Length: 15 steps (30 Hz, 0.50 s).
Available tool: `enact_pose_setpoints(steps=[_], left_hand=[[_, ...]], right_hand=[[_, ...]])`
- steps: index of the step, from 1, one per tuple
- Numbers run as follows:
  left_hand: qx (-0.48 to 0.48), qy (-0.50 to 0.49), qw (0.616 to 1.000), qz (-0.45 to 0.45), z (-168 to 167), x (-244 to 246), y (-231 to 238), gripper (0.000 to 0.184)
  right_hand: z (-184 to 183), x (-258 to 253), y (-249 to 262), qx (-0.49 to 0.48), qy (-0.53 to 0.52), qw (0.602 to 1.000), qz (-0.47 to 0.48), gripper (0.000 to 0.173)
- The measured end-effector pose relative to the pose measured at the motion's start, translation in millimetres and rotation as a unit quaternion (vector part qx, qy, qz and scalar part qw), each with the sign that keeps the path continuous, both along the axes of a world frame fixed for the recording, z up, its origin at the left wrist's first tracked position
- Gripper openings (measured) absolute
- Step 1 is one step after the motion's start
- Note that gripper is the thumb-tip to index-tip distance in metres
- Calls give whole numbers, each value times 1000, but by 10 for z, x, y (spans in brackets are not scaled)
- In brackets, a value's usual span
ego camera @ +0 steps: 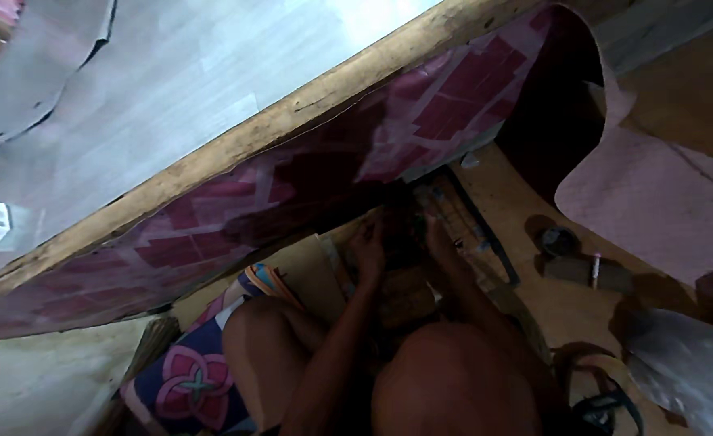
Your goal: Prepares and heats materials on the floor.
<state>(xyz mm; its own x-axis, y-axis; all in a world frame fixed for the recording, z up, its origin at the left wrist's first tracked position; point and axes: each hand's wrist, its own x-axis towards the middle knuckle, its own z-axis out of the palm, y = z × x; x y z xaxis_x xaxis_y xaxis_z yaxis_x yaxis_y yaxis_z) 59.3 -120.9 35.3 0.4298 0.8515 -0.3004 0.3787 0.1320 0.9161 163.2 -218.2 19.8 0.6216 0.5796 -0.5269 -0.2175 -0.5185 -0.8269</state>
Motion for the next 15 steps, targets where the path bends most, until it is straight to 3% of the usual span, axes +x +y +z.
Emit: enact_pose_setpoints(steps=[4,9,12,15], left_hand=[[-92,-18,995,31,57,-9,12,20],[-247,-58,964,80,132,45,16,30],[-317,-80,940,91,121,70,16,32],[-365,-92,921,98,117,98,-3,31]], right_hand=[[-114,-19,-709,-31,-88,995,-26,49],[-174,-153,-1633,-246,-204,947,-13,41],[-275,-189,-1972,-344,-219,913,11,36],[-281,-229,-1989,-291,-313,904,6,43]])
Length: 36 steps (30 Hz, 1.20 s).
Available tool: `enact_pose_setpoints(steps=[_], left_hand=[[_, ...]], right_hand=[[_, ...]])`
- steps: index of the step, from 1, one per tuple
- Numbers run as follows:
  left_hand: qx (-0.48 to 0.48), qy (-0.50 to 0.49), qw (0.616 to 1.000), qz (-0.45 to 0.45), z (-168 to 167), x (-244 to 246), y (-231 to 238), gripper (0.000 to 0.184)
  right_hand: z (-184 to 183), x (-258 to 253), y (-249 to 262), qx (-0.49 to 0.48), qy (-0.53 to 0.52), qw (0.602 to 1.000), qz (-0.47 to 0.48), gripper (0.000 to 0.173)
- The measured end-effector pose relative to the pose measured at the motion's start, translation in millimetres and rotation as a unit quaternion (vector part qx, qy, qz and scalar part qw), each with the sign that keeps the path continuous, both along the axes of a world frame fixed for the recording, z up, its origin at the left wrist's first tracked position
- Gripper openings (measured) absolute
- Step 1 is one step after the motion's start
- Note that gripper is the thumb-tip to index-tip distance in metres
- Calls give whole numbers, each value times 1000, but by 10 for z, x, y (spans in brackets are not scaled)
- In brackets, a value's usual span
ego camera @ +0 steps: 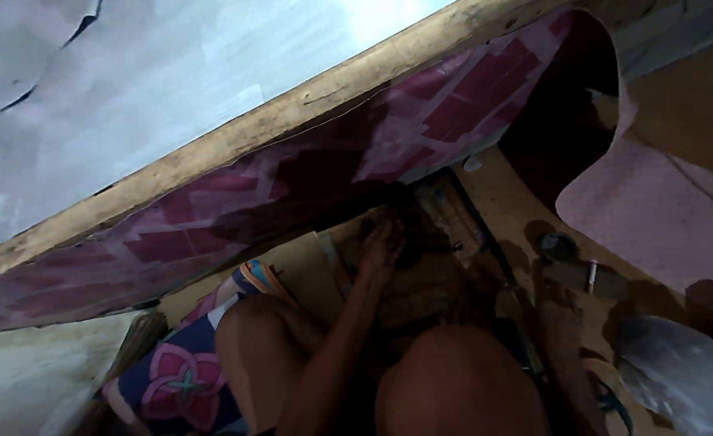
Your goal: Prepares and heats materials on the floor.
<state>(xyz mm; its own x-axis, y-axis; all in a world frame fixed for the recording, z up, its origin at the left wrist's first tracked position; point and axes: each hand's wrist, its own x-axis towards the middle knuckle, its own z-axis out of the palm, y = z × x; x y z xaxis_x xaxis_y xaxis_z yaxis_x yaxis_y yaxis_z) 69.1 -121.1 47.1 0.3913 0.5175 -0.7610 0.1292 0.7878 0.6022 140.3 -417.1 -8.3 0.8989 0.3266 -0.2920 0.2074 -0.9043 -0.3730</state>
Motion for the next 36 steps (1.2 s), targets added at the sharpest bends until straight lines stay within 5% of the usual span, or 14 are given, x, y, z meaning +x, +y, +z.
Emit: enact_pose_setpoints(steps=[3,8,18,26,32,36], left_hand=[[-40,-12,999,14,14,25,-59,29],[-67,-17,997,-19,117,36,-149,28],[-82,-37,994,-62,124,-7,-119,31],[-57,-15,989,-134,94,-60,-48,35],[-51,-31,994,94,-189,161,326,32],[-46,-73,986,140,-294,331,494,38]], right_hand=[[114,-22,506,193,-71,977,59,31],[282,30,1553,448,147,879,75,31],[234,81,1986,502,265,823,-7,23],[246,153,1927,491,277,826,-7,22],[51,178,1818,573,247,776,-91,15],[9,157,1757,570,253,774,-109,14]])
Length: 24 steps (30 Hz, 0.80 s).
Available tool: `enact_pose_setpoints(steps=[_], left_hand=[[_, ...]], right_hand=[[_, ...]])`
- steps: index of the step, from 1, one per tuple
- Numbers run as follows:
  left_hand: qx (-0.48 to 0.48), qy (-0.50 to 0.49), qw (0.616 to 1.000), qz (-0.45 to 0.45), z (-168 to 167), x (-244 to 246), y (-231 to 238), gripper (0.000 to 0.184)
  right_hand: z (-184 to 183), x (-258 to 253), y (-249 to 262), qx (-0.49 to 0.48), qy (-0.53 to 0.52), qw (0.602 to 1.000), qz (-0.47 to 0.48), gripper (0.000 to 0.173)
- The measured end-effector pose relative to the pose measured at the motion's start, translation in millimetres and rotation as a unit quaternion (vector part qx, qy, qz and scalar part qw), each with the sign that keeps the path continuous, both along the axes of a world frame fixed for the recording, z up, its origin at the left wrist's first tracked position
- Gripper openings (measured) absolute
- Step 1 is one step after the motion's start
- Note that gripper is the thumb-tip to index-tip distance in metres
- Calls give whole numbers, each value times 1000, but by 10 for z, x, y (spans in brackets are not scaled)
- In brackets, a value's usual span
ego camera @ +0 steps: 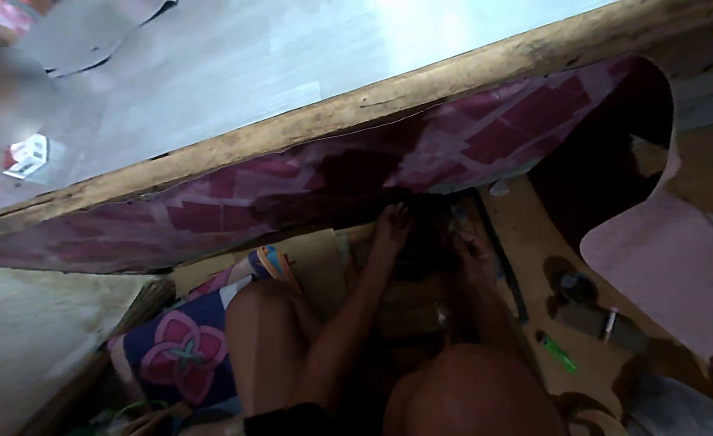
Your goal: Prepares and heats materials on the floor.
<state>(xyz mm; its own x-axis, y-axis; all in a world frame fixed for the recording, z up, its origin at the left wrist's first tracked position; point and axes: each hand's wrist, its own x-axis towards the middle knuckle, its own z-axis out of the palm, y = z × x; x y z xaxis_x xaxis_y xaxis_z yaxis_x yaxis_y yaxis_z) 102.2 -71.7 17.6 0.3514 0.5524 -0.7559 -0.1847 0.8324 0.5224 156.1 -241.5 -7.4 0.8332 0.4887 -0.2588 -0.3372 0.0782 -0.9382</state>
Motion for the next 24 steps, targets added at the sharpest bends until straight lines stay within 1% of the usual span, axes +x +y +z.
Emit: enact_pose_setpoints(steps=[3,5,8,10,13,17,20,22,24], left_hand=[[-17,-27,999,38,12,103,17,36],[-21,-33,998,47,42,122,-13,35],[3,-22,999,27,12,93,-50,33],[23,-15,1000,11,-55,63,-51,37],[26,16,1000,2,-36,26,-59,39],[27,36,999,-3,10,-3,-41,37],[37,49,998,-19,15,-15,-18,37],[53,74,995,-32,36,-24,-19,34],[75,87,992,-52,67,-62,-18,36]], right_hand=[[-80,0,-44,3,-4,1000,2,13],[-141,-5,-73,-4,-15,1000,-5,13],[-183,-9,-79,-13,-9,1000,-13,11],[-194,-13,-48,-12,9,1000,-23,12],[-184,-19,17,-22,32,999,-28,14],[-273,52,180,-28,45,999,9,19],[-342,137,379,-58,29,996,59,24],[-352,187,520,-85,40,992,86,29],[-344,244,656,-121,42,985,118,31]])
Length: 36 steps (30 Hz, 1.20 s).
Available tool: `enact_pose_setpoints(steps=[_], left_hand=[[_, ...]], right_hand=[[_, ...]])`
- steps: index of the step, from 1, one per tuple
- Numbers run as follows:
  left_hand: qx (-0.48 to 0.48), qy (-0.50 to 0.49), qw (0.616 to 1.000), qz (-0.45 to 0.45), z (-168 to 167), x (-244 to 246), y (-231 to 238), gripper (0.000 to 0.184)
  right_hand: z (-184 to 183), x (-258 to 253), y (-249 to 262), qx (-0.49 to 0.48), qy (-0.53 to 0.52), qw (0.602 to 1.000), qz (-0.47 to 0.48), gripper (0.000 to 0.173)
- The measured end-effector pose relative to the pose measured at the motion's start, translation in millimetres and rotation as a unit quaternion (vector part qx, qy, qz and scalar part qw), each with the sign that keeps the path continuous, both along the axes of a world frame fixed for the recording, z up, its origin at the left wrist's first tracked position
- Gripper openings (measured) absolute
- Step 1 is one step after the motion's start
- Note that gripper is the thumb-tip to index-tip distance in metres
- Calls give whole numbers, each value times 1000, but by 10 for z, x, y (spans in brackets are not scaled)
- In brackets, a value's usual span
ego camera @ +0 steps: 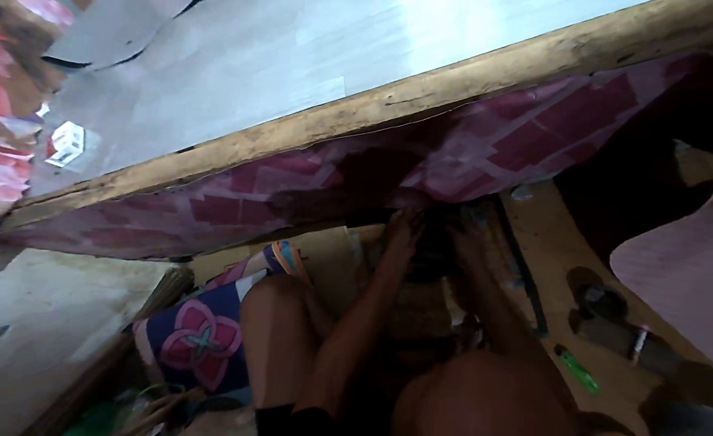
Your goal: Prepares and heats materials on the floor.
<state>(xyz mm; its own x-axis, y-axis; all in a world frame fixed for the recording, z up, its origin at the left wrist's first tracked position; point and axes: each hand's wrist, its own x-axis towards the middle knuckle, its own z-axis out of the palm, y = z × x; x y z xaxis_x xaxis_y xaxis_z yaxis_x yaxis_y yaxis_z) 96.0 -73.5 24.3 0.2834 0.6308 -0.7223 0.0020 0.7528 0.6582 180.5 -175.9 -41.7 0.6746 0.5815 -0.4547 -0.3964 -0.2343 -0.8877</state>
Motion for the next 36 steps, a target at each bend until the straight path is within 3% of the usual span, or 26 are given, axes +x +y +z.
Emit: enact_pose_setpoints(steps=[3,9,13,17,23,31,36], left_hand=[[20,9,1000,-10,6,-38,14,40],[17,-11,1000,22,-71,-53,21,34],[20,5,999,36,-66,-39,15,30],[39,17,999,15,-66,-57,19,32],[37,26,999,27,-38,-58,6,30],[24,25,999,32,-31,-75,11,29],[23,36,999,34,-26,-76,22,24]], right_hand=[[0,72,173,-26,-10,999,41,30],[-151,114,469,23,54,998,33,19],[6,85,569,-7,69,997,39,25],[-72,69,673,40,134,990,6,30],[38,-4,713,-22,143,990,4,22],[-29,-93,775,31,185,982,-8,10],[-65,-176,826,10,219,976,-6,7]])
